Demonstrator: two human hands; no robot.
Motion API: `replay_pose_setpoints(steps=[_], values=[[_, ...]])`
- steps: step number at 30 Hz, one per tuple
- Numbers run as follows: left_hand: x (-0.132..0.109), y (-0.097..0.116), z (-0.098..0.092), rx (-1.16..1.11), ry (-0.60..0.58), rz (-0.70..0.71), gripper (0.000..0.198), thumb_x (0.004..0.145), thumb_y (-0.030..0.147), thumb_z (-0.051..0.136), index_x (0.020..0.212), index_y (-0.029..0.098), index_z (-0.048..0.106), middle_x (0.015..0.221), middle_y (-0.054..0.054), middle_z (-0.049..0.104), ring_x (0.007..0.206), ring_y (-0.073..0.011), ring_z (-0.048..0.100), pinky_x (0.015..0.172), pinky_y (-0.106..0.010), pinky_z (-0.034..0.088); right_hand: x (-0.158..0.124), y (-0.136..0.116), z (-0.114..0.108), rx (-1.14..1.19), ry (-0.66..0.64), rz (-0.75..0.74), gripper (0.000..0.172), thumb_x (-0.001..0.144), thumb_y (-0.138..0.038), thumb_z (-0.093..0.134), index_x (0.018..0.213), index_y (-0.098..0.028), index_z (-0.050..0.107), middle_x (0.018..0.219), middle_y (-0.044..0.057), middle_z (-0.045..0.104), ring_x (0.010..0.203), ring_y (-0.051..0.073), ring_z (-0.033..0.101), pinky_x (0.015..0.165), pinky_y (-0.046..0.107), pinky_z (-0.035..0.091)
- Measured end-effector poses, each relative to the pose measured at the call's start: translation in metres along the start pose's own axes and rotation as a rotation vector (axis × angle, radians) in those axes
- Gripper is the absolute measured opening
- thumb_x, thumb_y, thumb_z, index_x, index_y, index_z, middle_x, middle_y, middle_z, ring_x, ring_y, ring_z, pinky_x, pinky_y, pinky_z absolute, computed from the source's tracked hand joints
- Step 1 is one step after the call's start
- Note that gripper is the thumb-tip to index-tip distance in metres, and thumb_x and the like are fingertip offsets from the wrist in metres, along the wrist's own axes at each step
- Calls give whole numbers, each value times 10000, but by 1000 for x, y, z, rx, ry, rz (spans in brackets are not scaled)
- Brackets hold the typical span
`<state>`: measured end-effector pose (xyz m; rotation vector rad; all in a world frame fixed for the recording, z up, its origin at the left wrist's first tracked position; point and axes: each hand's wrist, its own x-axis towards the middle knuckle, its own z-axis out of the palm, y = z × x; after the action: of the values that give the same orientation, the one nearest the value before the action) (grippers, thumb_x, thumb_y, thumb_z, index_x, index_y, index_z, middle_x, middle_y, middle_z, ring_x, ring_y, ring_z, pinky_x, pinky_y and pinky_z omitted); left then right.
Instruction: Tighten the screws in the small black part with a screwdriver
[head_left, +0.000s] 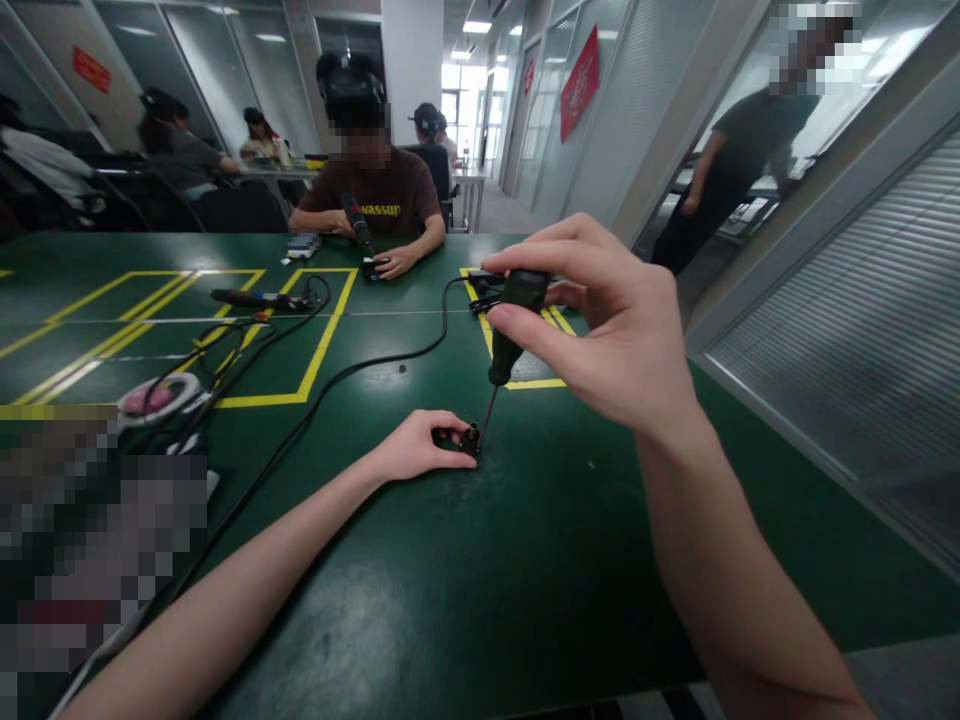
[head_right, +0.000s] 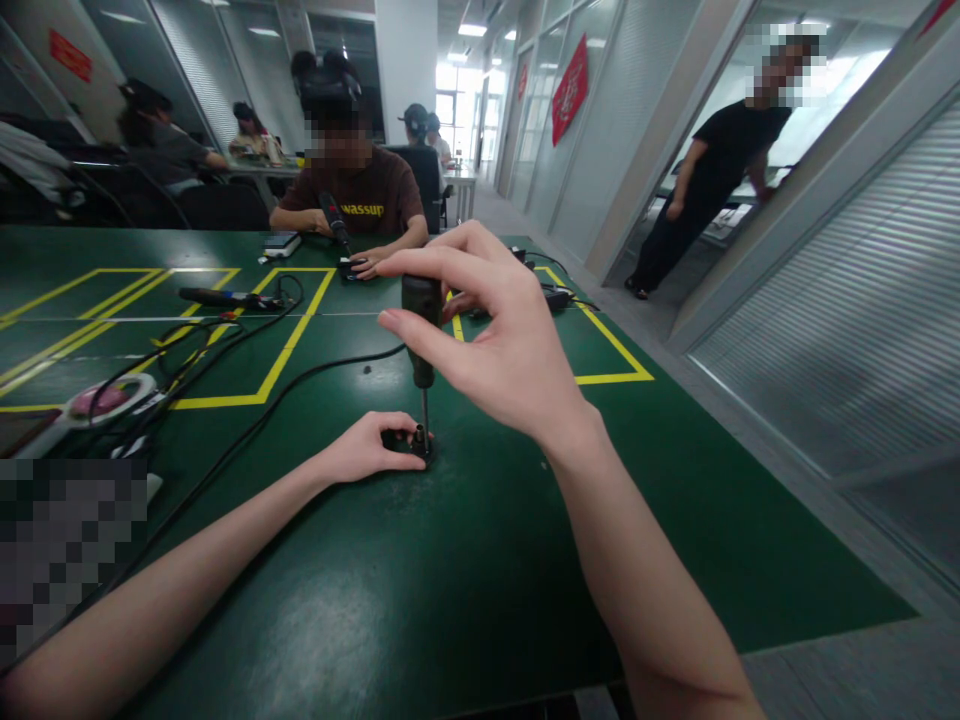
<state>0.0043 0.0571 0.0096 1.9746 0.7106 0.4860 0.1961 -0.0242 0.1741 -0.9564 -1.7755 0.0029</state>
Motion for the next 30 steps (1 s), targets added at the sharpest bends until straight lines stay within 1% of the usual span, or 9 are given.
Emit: replay_pose_setpoints(steps=[4, 9, 14, 19, 26, 28, 30], values=[[0, -1, 0, -5, -1, -2, 363, 702, 393, 872, 970, 165, 784, 861, -19, 719, 809, -177, 614, 802, -298, 485, 1, 1, 0, -19, 9, -10, 219, 899, -319, 740, 1115, -304, 767, 1051, 47, 713, 1042, 270, 702, 790, 406, 653], [0, -1, 0, -18, 0, 6, 337, 700, 376, 872, 945, 164, 780, 851, -13, 711, 811, -176, 616, 813, -302, 482, 0, -1, 0, 14, 3, -2, 243, 894, -275, 727, 1136, -289, 747, 1113, 50, 747, 1038, 264, 713, 832, 408, 651], [0, -1, 0, -8, -2, 1, 352, 708, 389, 871, 965, 166, 782, 857, -20, 722, 818, -183, 622, 819, -311, 491, -1, 0, 1, 23, 4, 17, 258, 900, -253, 679, 1150, -288, 733, 1136, 43, 770, 1039, 262, 727, 855, 422, 650], [0, -1, 0, -22, -2, -1, 339, 700, 378, 876, 947, 165, 779, 850, -13, 718, 815, -180, 619, 815, -308, 486, -1, 0, 1, 45, -15, 18, 231, 917, -240, 648, 1125, -269, 746, 1081, 44, 785, 1021, 256, 744, 888, 431, 637], [1, -2, 1, -23, -1, -4, 347, 694, 386, 868, 936, 157, 775, 849, -16, 716, 815, -180, 612, 806, -301, 474, 1, -1, 0, 23, 16, -37, 171, 888, -290, 748, 1056, -270, 773, 1078, 51, 757, 1036, 265, 727, 818, 404, 644], [1, -1, 1, -18, 1, -5, 343, 695, 385, 864, 937, 158, 776, 836, -9, 707, 809, -177, 609, 803, -297, 471, 1, -1, 1, 30, 27, -38, 193, 888, -289, 750, 1080, -272, 768, 1078, 49, 754, 1046, 265, 723, 822, 398, 644], [1, -2, 0, -15, -2, -5, 345, 702, 388, 862, 947, 158, 780, 842, -11, 712, 807, -175, 612, 802, -296, 473, 0, -1, 1, 55, 29, -24, 253, 891, -283, 743, 1144, -280, 746, 1098, 42, 761, 1055, 259, 725, 836, 391, 644]])
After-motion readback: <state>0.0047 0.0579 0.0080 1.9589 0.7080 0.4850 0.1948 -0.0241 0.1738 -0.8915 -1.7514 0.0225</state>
